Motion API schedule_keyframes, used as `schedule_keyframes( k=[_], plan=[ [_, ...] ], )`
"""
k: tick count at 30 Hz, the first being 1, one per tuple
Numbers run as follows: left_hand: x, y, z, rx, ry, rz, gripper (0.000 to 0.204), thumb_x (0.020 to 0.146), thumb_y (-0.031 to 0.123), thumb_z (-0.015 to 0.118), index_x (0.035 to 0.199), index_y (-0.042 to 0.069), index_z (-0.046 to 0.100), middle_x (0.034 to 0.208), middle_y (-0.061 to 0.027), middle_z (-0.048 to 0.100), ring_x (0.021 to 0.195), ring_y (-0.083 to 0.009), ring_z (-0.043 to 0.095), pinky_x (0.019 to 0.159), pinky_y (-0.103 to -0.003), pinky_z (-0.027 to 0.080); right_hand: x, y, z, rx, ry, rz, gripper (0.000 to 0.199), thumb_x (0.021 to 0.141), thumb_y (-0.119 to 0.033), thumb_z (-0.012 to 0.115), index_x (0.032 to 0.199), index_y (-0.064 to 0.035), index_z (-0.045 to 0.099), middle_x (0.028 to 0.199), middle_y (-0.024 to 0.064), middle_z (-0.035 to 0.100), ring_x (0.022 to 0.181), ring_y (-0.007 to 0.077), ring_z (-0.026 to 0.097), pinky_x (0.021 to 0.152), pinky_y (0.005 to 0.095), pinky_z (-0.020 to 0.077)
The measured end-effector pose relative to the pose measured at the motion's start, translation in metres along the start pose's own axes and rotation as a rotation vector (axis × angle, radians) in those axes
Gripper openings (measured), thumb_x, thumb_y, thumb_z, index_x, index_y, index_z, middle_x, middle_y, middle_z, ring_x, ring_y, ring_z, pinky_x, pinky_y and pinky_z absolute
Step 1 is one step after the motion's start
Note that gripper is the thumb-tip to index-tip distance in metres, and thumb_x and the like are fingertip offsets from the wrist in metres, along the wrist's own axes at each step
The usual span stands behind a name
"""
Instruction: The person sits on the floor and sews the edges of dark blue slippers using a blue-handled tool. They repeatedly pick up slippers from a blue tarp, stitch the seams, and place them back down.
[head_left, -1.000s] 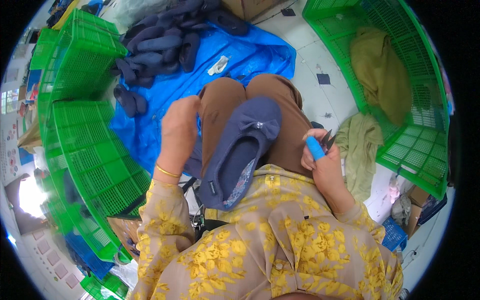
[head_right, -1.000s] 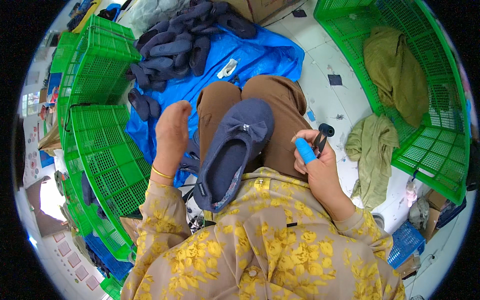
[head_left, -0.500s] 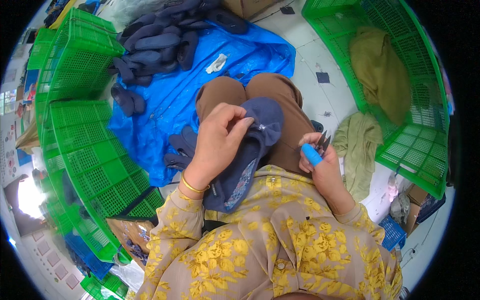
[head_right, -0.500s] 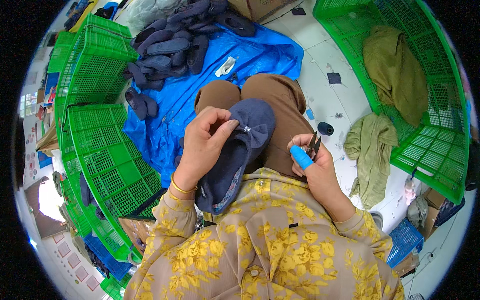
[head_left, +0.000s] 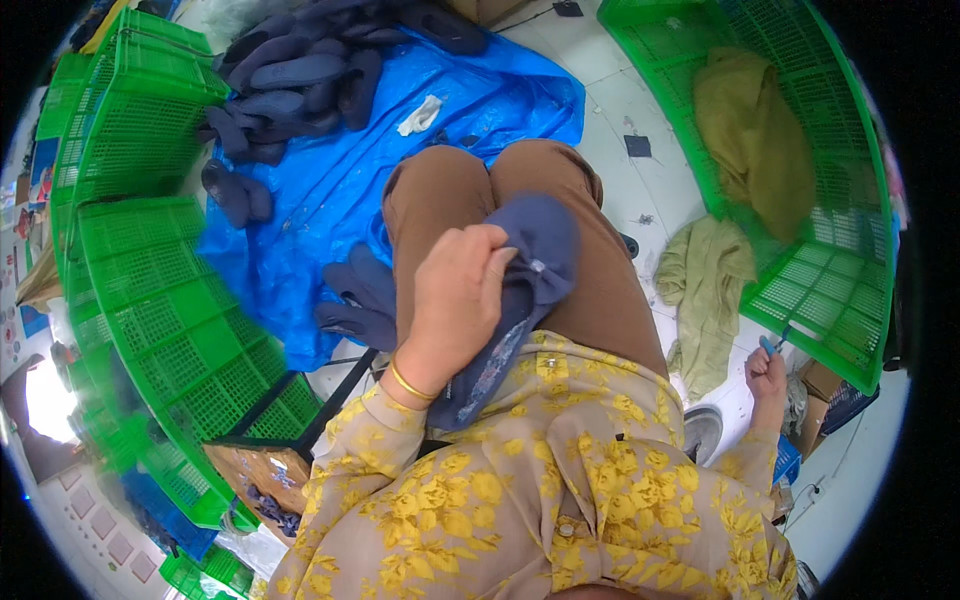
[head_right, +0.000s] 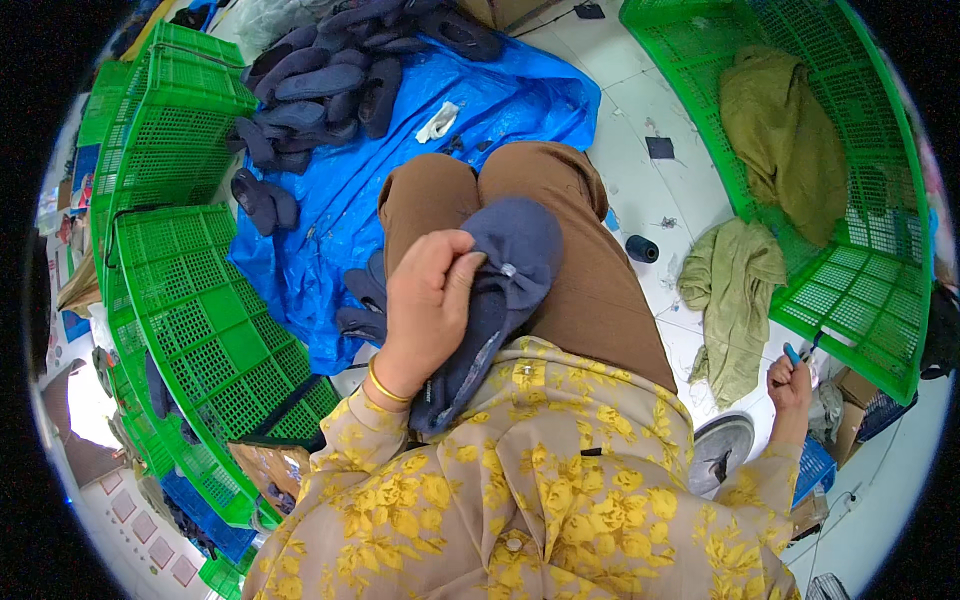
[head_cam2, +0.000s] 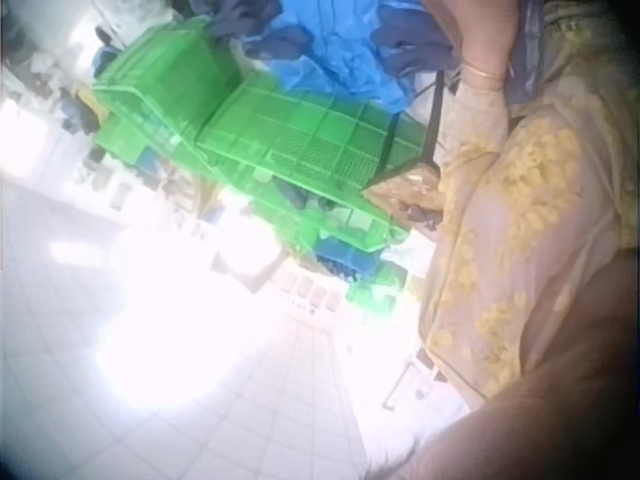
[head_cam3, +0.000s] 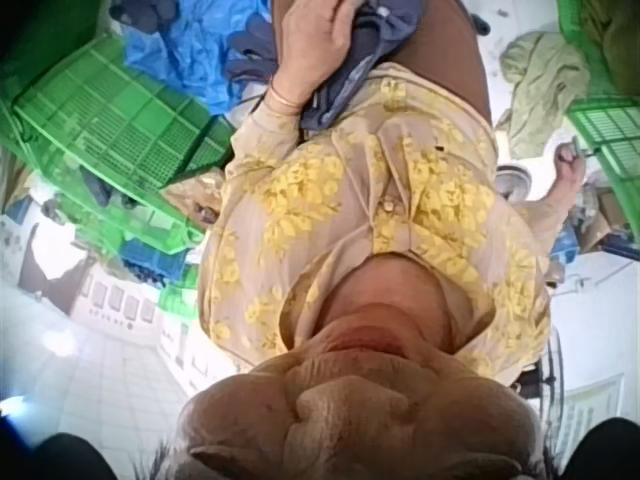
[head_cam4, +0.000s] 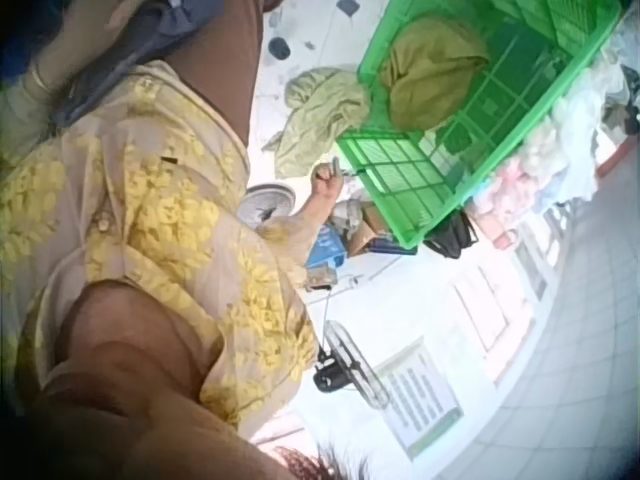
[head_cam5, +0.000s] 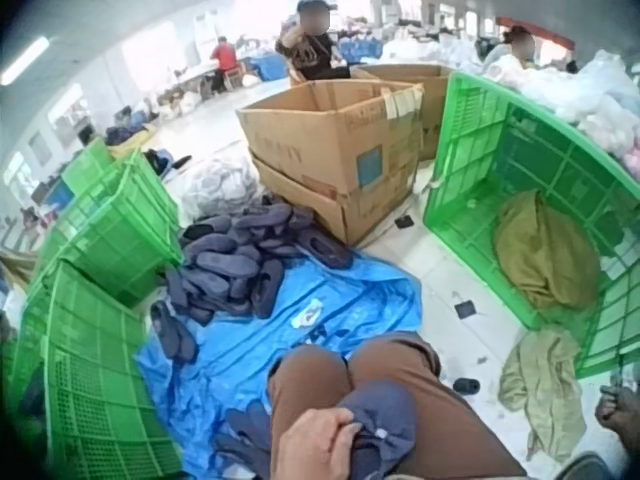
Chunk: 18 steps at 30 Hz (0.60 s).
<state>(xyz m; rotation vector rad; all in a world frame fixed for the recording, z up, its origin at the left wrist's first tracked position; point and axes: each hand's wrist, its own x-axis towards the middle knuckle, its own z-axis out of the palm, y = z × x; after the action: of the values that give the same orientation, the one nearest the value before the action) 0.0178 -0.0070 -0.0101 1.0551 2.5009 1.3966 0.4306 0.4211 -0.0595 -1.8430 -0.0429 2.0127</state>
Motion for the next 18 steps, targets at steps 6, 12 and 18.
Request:
schedule_keyframes(
  k=[6,12,18],
  plan=[
    [0.009,0.002,-0.015,-0.260,-0.138,-0.368,0.011,0.092,0.007,0.065,0.100,0.000,0.064,0.083,-0.0020,0.066,0.074,-0.0058,0.058,0.068,-0.022,0.047,-0.001,0.037,0.077,-0.341,-0.133,-0.621,0.013,0.099,-0.017,0.054,0.087,-0.0129,0.056,0.061,-0.0054,0.032,0.046,0.0070,0.025,0.045,0.0244,0.0234],
    [0.042,0.009,-0.030,-0.641,-0.354,-0.546,0.014,0.092,0.009,0.066,0.103,0.000,0.064,0.085,0.0003,0.065,0.075,-0.0054,0.060,0.070,-0.020,0.047,-0.138,0.254,0.216,-1.362,-0.781,-1.146,0.045,0.078,-0.011,0.076,0.119,-0.0088,0.057,0.100,-0.0008,0.062,0.068,0.0117,0.052,0.061,0.0261,0.0453],
    [0.054,0.008,-0.027,-0.815,-0.418,-0.668,0.018,0.092,0.008,0.065,0.108,0.000,0.065,0.085,0.0000,0.066,0.075,-0.0065,0.060,0.070,-0.019,0.047,-0.141,0.305,0.249,-1.648,-1.003,-1.361,0.038,0.081,-0.014,0.073,0.116,-0.0065,0.059,0.096,0.0140,0.065,0.079,0.0299,0.065,0.064,0.0374,0.0504]
  ],
)
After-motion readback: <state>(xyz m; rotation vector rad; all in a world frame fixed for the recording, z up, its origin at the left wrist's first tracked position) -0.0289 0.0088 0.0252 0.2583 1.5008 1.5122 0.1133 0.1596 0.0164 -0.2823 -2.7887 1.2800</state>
